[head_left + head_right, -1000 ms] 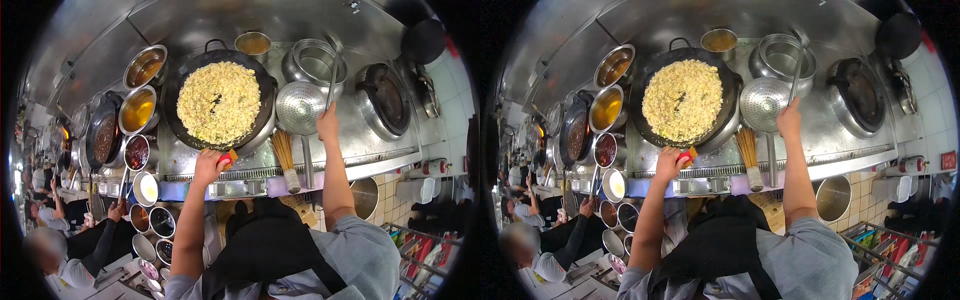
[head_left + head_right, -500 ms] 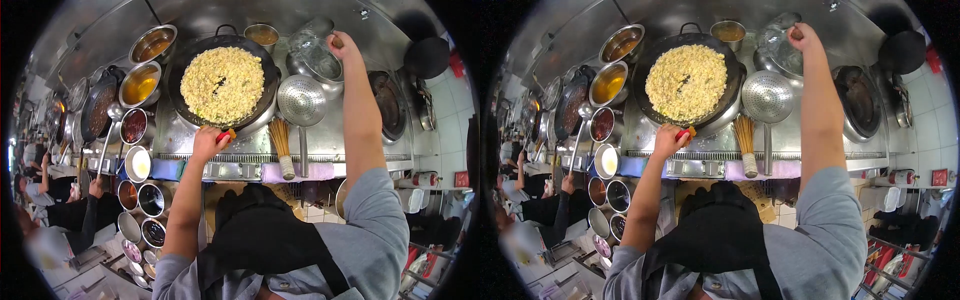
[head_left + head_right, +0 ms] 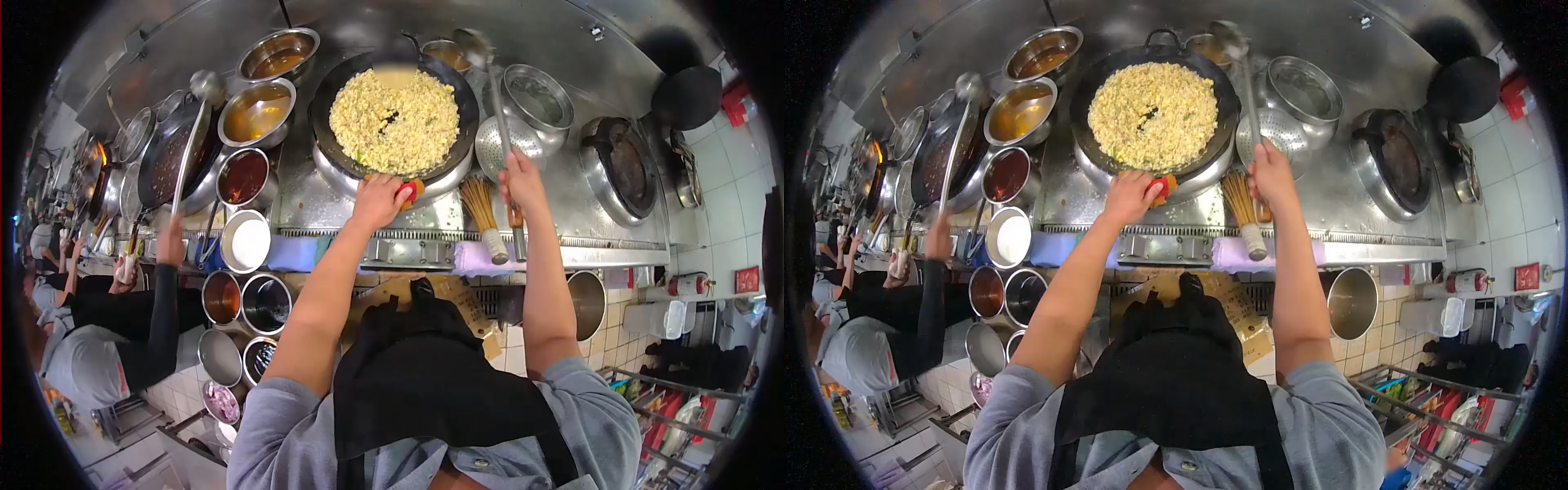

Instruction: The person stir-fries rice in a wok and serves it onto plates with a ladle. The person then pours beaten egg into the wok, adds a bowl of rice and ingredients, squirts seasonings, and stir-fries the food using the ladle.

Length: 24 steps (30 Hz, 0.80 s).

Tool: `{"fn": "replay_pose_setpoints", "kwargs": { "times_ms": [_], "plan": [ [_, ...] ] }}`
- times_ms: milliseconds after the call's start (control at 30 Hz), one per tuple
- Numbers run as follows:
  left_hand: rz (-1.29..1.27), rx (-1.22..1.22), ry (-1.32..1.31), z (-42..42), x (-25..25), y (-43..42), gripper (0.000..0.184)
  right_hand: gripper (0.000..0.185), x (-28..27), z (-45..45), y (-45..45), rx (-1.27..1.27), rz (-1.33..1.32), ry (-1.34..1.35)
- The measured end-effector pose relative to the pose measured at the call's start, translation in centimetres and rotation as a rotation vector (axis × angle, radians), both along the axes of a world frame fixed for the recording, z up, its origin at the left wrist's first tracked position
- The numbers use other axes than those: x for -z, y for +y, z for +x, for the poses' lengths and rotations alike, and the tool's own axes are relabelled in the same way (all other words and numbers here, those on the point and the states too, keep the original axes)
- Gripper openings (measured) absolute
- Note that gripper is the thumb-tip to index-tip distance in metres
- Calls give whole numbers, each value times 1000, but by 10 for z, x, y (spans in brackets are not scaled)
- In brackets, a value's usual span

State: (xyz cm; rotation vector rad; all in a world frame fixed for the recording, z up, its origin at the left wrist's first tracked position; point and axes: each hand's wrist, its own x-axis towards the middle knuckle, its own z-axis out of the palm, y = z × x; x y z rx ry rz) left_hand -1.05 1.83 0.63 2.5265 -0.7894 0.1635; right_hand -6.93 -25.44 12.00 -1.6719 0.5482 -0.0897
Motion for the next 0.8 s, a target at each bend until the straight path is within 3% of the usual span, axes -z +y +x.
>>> {"fn": "replay_pose_setpoints", "kwargs": {
  "times_ms": [200, 233, 267, 367, 500, 567, 733, 800],
  "plan": [
    [31, 18, 20, 2, -1, 3, 36, 29, 44, 101, 74, -263, -196, 153],
    [41, 16, 18, 2, 0, 3, 36, 23, 55, 106, 93, -371, -369, 104],
    [38, 18, 18, 2, 0, 3, 35, 24, 41, 92, 118, -440, -582, 136],
    [-25, 35, 13, 5, 6, 4, 36, 31, 70, 43, 121, -586, -1045, -58],
    [3, 55, 76, 7, 4, 4, 36, 45, 28, -57, 77, -596, -1066, 288],
    [-3, 73, 119, 9, 5, 3, 37, 53, 43, -71, 38, -511, -1151, 380],
    [17, 76, 144, 5, 4, -3, 38, 38, 63, -15, 29, -397, -1185, 266],
    [16, 88, 157, 13, 5, -3, 37, 35, 122, 41, 56, -632, -1271, 129]
  ]
}}
